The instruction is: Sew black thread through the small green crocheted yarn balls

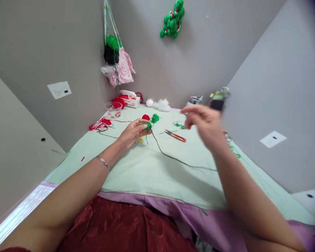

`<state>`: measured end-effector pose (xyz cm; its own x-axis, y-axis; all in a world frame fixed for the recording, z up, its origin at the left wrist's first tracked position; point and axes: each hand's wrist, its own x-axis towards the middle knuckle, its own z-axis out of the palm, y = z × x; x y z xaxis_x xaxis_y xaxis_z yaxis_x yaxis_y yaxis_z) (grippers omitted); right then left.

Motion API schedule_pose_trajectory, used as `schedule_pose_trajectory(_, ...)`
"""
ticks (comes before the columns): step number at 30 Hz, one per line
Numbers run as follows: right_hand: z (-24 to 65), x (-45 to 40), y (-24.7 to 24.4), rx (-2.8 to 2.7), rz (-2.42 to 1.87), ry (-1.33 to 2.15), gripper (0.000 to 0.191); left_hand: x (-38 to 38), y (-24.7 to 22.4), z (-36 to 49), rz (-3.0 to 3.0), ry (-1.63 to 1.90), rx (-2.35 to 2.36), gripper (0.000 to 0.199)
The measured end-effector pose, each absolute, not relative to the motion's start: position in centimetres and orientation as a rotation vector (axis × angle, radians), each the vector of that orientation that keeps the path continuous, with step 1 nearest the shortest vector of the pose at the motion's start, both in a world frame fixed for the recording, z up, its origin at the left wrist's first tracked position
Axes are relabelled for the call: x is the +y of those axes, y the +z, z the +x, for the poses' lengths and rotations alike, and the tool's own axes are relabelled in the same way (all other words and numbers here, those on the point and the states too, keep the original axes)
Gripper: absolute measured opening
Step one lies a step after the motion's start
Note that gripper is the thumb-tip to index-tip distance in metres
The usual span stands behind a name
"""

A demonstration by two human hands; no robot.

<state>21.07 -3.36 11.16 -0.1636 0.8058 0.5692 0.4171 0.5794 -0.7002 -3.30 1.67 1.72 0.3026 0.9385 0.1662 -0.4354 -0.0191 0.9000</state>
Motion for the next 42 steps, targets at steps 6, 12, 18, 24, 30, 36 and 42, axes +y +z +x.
schedule_pose_trajectory(6, 17.2, -2.3, 5.1, -2.045, -1.229, 0.309, 0.02, 0.4, 1.9, -2.3, 1.147, 1.178, 0.569, 0.031)
schedule_pose_trajectory(12, 16.7, -2.0, 4.0, -2.017, -1.219, 0.275, 0.011, 0.4, 1.3, -1.7, 1.157, 1.218, 0.608, 0.034)
schedule_pose_trajectory(18, 16.0, -3.6, 5.2, -1.833, -1.171, 0.895, 0.014, 0.2, 1.1, -1.2, 1.352, 1.345, 0.757, 0.035)
schedule_pose_trajectory(24, 15.2, -5.9, 5.9, -2.024, -1.026, 1.005, 0.015, 0.6, 1.3, -1.8, 1.315, 1.353, 0.754, 0.036)
schedule_pose_trajectory(30, 18.2, -3.9, 6.7, -2.227, -1.121, 1.024, 0.037, 0.3, 1.8, -2.1, 1.161, 1.187, 0.554, 0.032)
schedule_pose_trajectory(36, 18.5, -3.0, 6.0, -1.923, -1.119, 0.354, 0.013, 0.0, 1.5, -1.6, 1.205, 1.189, 0.556, 0.03)
schedule_pose_trajectory(42, 18.1, -3.0, 5.4, -2.01, -1.091, 0.15, 0.012, -0.2, 1.0, -1.2, 1.355, 1.172, 0.622, 0.032)
